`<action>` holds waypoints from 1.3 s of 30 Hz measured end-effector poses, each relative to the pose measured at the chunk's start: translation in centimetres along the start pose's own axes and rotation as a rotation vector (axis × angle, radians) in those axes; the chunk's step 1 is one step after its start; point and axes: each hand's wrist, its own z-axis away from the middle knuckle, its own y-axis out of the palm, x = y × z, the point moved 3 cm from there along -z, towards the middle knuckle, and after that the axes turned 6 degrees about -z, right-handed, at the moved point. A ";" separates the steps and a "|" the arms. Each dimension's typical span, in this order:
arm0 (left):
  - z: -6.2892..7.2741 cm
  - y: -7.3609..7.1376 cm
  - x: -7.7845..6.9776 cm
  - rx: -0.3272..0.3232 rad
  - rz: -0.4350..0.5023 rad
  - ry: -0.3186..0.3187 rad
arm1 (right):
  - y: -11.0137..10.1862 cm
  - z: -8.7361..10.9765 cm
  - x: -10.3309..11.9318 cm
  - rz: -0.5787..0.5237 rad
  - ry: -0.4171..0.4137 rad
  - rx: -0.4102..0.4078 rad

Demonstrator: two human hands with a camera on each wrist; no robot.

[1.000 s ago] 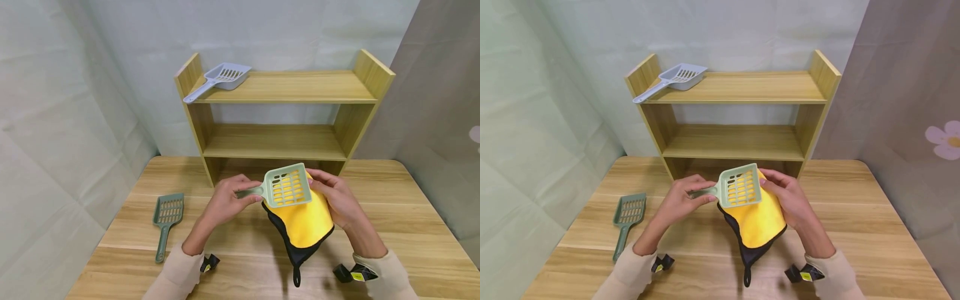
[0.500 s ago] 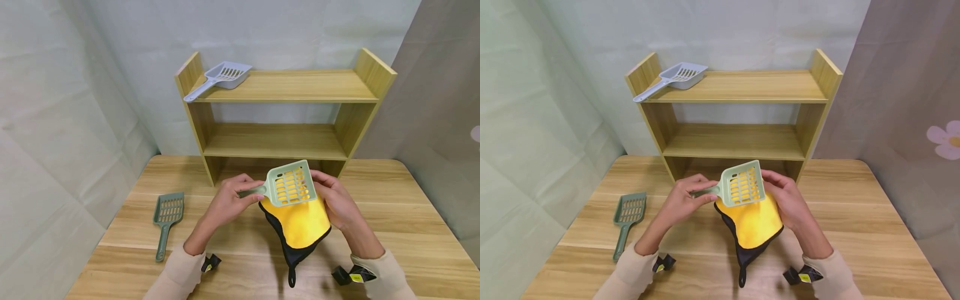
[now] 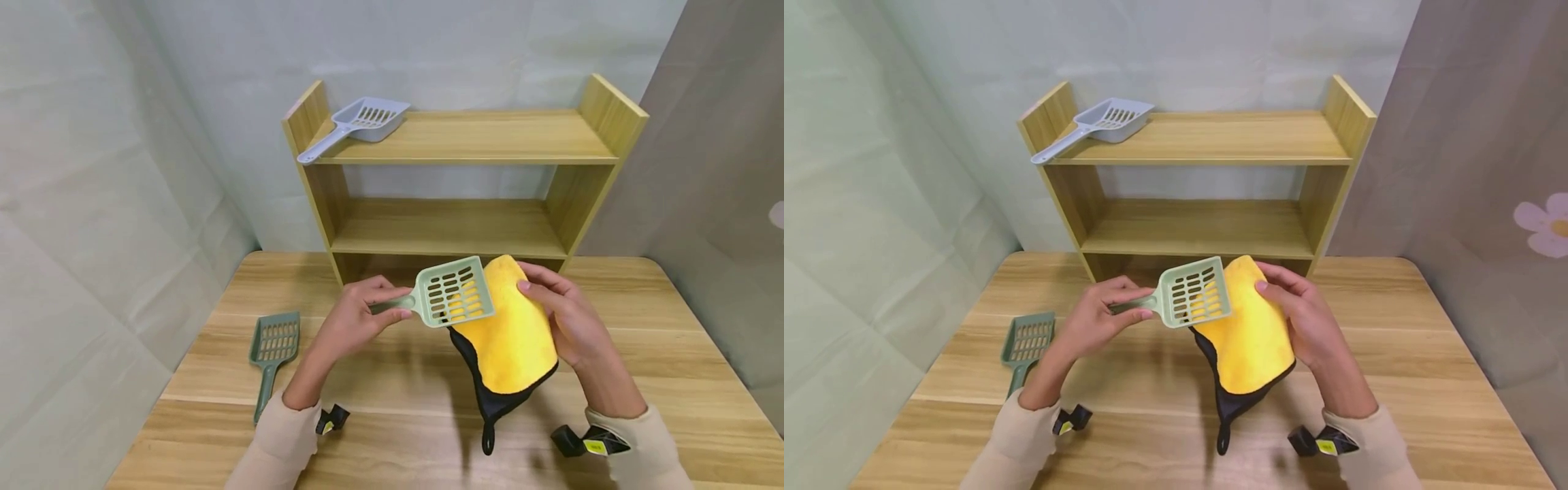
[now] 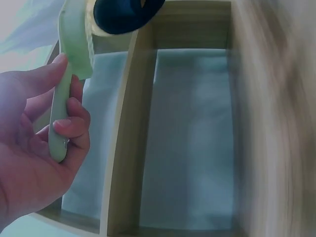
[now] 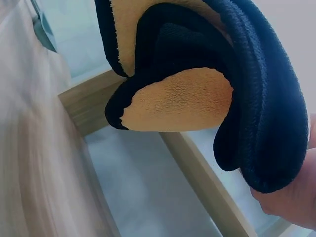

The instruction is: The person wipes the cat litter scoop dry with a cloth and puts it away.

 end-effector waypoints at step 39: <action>0.0 1.4 -0.4 0.020 0.082 0.082 | 2.0 -0.6 -3.4 0.079 0.039 0.047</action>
